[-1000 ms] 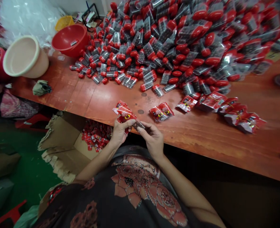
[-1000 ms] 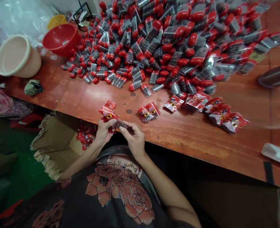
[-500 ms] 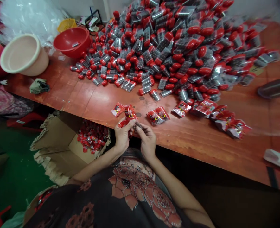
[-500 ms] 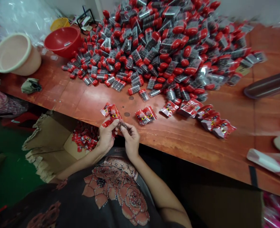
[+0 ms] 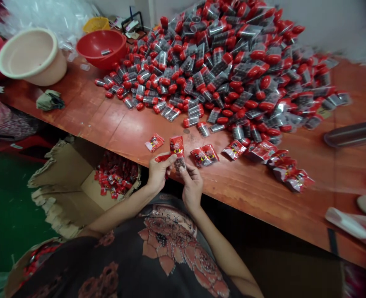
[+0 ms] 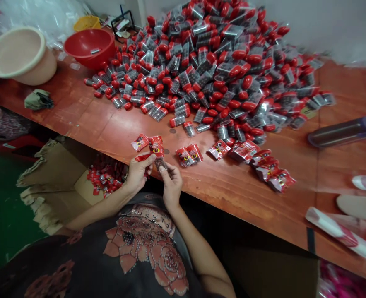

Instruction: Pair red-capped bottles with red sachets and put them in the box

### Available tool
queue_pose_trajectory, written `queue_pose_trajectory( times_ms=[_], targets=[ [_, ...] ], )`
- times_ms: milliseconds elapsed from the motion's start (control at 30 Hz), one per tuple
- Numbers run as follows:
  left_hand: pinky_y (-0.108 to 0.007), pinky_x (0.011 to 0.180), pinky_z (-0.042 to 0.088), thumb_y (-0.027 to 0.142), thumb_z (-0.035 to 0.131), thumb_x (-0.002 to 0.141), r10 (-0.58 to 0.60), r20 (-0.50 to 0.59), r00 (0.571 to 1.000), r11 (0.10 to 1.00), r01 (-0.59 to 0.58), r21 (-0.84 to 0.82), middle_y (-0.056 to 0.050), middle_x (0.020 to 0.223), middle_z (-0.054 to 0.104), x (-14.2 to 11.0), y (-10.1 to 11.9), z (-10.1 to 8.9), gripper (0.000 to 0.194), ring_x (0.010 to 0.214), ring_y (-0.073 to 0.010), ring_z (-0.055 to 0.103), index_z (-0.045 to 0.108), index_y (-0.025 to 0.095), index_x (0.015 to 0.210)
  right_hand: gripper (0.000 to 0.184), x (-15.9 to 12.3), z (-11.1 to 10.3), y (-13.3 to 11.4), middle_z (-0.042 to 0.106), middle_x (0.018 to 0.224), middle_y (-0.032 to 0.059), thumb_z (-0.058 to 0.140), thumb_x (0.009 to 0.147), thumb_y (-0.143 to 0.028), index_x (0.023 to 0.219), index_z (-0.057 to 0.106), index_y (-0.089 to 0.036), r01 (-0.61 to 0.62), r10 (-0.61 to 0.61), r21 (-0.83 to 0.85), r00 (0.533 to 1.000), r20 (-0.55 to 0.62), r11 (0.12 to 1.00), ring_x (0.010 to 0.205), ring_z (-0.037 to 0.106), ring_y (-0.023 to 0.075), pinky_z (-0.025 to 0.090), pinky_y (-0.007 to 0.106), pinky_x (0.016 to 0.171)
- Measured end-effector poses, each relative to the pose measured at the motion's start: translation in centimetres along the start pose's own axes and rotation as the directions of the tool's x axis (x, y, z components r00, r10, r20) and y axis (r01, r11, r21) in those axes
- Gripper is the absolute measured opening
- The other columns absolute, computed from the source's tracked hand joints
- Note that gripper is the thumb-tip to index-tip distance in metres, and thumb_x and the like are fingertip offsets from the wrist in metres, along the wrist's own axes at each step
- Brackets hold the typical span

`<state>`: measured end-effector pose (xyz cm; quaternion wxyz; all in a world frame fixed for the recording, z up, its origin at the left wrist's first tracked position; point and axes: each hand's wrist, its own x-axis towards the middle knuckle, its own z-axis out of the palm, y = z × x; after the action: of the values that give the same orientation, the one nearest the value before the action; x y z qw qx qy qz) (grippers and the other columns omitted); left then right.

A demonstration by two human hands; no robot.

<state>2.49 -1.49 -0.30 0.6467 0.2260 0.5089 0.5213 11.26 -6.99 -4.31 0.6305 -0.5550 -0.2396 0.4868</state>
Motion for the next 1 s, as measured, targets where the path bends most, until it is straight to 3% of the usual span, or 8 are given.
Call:
queue_pose_trajectory(
  times_ms=[367, 567, 667, 767, 867, 1000],
  targets=[
    [-0.016, 0.041, 0.033, 0.034, 0.087, 0.056, 0.047, -0.086, 0.995, 0.989, -0.058, -0.133, 0.006, 0.05, 0.054, -1.2, -0.8, 0.8, 0.035, 0.041, -0.0028, 0.042, 0.07, 0.015, 0.08, 0.03, -1.0, 1.5, 0.0, 0.072, 0.095, 0.0055, 0.069, 0.079, -0.037, 0.102, 0.061, -0.019, -0.097, 0.1, 0.132, 0.995, -0.016, 0.987, 0.072, 0.069, 0.0153, 0.06, 0.037, 0.073],
    [-0.017, 0.036, 0.028, 0.04, 0.082, 0.063, -0.002, -0.013, 1.0, 0.996, 0.003, 0.088, 0.004, 0.049, 0.055, -0.8, -0.5, -0.5, 0.036, 0.04, -0.0049, 0.041, 0.074, 0.014, 0.086, 0.027, -0.3, 0.7, -0.8, 0.069, 0.088, 0.0015, 0.073, 0.075, -0.032, 0.096, 0.063, -0.018, -0.091, 0.099, 0.162, 0.994, -0.04, 0.983, 0.069, 0.065, 0.0114, 0.057, 0.029, 0.069],
    [-0.019, 0.039, 0.033, 0.039, 0.076, 0.07, 0.133, 0.046, 0.99, 0.957, -0.14, 0.254, 0.001, 0.055, 0.061, 0.0, 0.2, -1.5, 0.03, 0.043, -0.0067, 0.045, 0.076, 0.016, 0.09, 0.024, -0.2, 0.3, -1.4, 0.067, 0.084, -0.0002, 0.074, 0.074, -0.031, 0.092, 0.064, -0.018, -0.131, 0.133, 0.163, 0.991, 0.002, 0.978, 0.064, 0.063, 0.0101, 0.054, 0.026, 0.061],
    [-0.024, 0.058, 0.049, 0.034, 0.073, 0.075, 0.299, 0.18, 0.937, 0.847, -0.348, 0.403, -0.004, 0.075, 0.073, 0.5, 0.9, -2.3, 0.02, 0.06, -0.0125, 0.061, 0.077, 0.019, 0.088, 0.024, -0.3, 0.2, -1.6, 0.067, 0.079, -0.0012, 0.074, 0.074, -0.031, 0.092, 0.064, -0.019, -0.177, 0.174, 0.171, 0.984, 0.036, 0.969, 0.06, 0.063, 0.0108, 0.053, 0.026, 0.057],
    [-0.03, 0.077, 0.053, 0.028, 0.072, 0.077, 0.426, 0.329, 0.843, 0.659, -0.538, 0.526, -0.006, 0.09, 0.076, 0.6, 1.2, -2.8, 0.013, 0.079, -0.0186, 0.07, 0.077, 0.022, 0.088, 0.024, -0.3, 0.1, -1.5, 0.067, 0.078, -0.0018, 0.073, 0.075, -0.033, 0.093, 0.063, -0.02, -0.189, 0.184, 0.163, 0.982, 0.041, 0.968, 0.058, 0.062, 0.0105, 0.053, 0.027, 0.058],
    [-0.029, 0.075, 0.053, 0.025, 0.062, 0.085, 0.495, 0.502, 0.709, 0.334, -0.689, 0.643, -0.007, 0.091, 0.076, 0.8, 1.3, -3.1, 0.016, 0.08, -0.0179, 0.071, 0.074, 0.02, 0.094, 0.024, -0.1, 0.0, -1.4, 0.068, 0.08, -0.0017, 0.074, 0.074, -0.033, 0.092, 0.063, -0.021, -0.174, 0.171, 0.138, 0.985, 0.034, 0.975, 0.061, 0.062, 0.0107, 0.053, 0.027, 0.06]
  ],
)
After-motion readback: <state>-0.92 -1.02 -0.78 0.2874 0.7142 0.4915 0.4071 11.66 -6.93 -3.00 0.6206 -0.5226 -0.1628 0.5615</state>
